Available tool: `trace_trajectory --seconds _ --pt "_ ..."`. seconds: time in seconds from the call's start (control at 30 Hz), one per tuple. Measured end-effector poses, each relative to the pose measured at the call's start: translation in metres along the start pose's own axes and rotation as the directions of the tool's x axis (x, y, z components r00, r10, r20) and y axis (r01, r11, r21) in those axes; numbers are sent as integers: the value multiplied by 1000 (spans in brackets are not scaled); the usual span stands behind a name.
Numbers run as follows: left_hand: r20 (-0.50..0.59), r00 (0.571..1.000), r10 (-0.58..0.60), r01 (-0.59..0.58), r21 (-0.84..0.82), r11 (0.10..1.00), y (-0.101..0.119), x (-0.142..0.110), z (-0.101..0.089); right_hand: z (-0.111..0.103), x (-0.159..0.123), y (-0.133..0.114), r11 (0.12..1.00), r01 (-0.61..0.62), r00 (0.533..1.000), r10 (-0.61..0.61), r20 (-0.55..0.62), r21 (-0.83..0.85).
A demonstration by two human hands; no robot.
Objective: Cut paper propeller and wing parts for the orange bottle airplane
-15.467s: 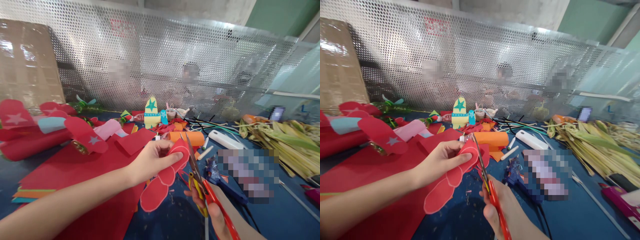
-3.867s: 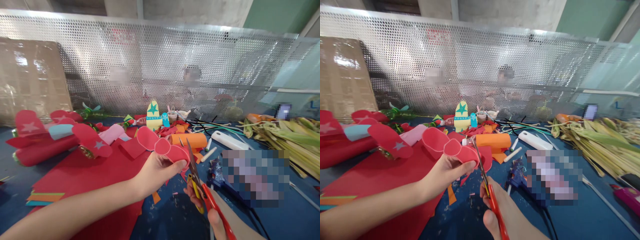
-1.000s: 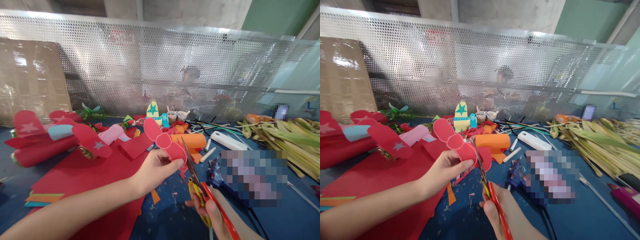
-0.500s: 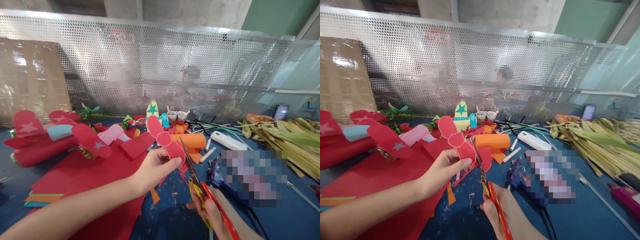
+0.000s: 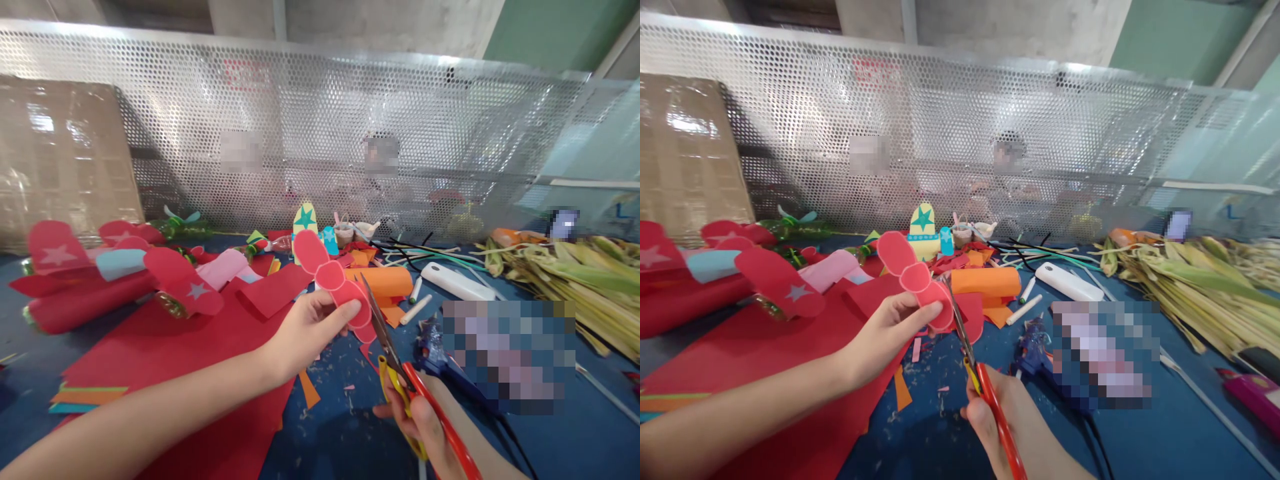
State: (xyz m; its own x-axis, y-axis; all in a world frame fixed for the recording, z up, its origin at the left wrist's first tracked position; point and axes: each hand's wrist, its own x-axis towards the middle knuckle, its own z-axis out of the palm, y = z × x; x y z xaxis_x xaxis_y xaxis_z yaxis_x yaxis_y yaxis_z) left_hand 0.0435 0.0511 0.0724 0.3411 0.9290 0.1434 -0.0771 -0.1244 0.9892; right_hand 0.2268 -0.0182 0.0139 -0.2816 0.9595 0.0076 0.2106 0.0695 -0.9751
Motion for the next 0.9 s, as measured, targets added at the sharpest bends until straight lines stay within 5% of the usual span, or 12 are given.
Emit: trace_trajectory --seconds 0.9 --pt "-1 999 32 -32 76 997 2 -1 -1 2 -7 -11 991 84 996 -86 -15 -108"
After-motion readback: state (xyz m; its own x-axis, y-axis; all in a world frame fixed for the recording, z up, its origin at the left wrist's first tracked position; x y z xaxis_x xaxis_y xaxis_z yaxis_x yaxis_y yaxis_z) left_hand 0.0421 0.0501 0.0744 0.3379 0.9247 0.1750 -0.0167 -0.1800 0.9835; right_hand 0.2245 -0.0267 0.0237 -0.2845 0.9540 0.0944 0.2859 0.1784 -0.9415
